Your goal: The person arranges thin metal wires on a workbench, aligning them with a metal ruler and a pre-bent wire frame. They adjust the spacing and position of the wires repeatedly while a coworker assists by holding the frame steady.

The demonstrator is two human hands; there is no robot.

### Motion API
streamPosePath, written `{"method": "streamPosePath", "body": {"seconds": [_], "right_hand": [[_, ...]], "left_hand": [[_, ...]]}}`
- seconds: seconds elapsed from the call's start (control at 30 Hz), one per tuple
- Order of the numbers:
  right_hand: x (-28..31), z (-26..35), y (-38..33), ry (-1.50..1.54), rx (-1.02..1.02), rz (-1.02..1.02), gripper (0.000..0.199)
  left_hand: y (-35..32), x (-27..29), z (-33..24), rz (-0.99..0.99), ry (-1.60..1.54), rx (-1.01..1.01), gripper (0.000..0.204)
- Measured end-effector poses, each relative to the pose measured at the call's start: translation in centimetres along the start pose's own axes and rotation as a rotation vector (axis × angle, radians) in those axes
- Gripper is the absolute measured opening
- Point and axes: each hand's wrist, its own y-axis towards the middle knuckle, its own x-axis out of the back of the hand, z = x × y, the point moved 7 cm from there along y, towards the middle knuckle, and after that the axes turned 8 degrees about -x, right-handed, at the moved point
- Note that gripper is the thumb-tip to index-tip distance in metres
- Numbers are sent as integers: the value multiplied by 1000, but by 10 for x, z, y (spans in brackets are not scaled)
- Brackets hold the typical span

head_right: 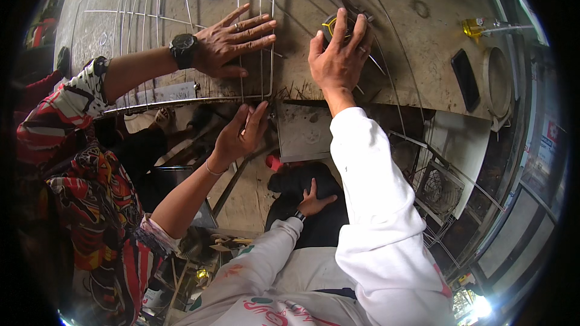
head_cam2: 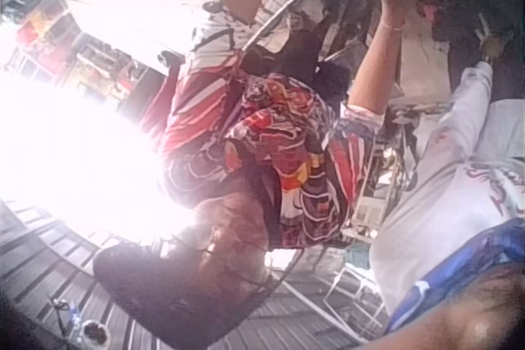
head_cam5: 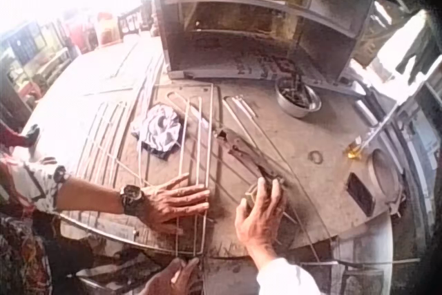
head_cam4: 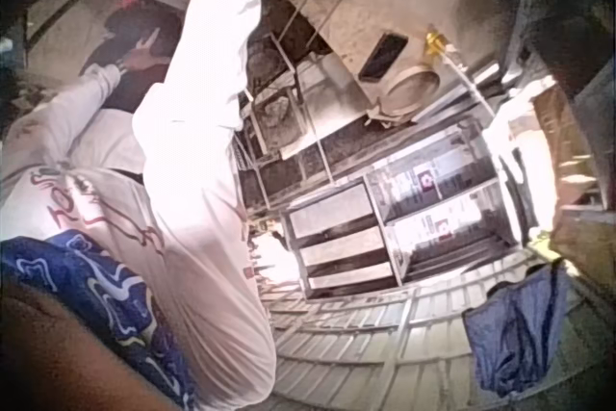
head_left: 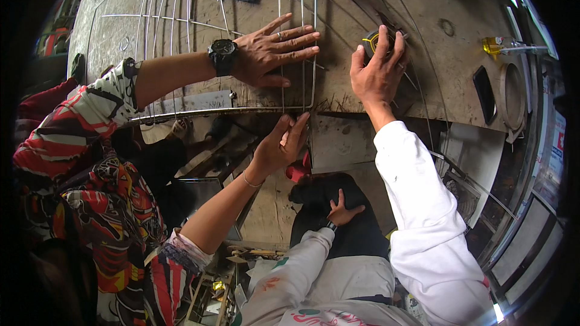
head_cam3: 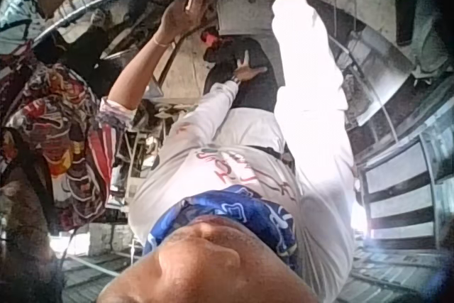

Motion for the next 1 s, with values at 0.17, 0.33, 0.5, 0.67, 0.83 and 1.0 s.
{"method": "streamPosePath", "body": {"seconds": [0.17, 0.33, 0.5, 0.67, 0.83, 1.0], "right_hand": [[0, 2, 0, -1, 4, 4, 71], [-1, 2, 0, -2, 22, -4, 70], [1, 1, 0, -9, 19, -4, 70], [1, 1, -1, 0, 16, -4, 71], [2, 1, 0, 6, 16, -5, 70], [3, 2, 0, 18, 22, -32, 70]], "left_hand": [[-3, 3, -4, -2, -28, -1, 153], [0, 1, -2, -8, -10, 1, 152], [-4, 4, -8, -13, -16, 9, 152], [-3, 5, -8, -26, -2, -5, 151], [6, 1, 1, -28, -11, -26, 151], [5, 4, -2, -30, -15, -28, 152]]}}
